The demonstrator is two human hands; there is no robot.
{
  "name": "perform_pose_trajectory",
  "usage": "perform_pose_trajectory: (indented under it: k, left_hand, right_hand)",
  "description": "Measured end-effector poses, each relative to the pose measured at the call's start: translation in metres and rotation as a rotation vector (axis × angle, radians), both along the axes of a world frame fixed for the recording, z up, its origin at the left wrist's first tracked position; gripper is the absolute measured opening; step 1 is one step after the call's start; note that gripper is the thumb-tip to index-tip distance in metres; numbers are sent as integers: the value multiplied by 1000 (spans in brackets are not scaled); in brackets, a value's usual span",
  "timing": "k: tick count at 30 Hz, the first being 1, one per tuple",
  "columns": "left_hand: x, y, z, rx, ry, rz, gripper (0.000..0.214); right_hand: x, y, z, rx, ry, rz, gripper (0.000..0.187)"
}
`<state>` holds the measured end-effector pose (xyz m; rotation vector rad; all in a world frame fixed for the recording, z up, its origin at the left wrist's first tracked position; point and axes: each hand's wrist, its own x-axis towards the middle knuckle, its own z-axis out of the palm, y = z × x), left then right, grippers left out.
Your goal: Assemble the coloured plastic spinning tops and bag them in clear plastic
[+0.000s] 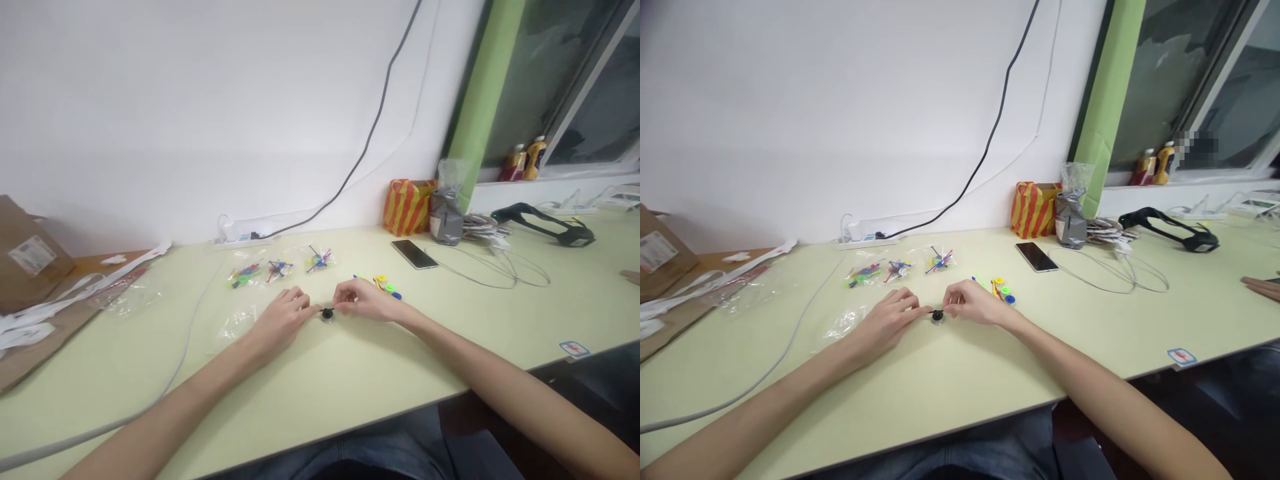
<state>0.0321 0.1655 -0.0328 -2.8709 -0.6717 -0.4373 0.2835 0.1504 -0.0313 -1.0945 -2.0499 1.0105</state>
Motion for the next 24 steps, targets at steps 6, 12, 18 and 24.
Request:
perform_pose_trajectory:
  k: [6,12,18,24]
  left_hand:
    - [1,1,-1,-1,0,-10,42]
    - [3,2,-3,47,33,-9,41]
    - [5,0,0,69,126,-20,42]
    - [10,-6,5,180,249,-22,30]
  right_hand:
    - [1,-2,6,38,-97,-34,8]
    - [3,-4,7,76,-139,-18,7]
    - [3,-5,3,132,-222,11,9]
    - [3,-6,7,187,-261,56,13]
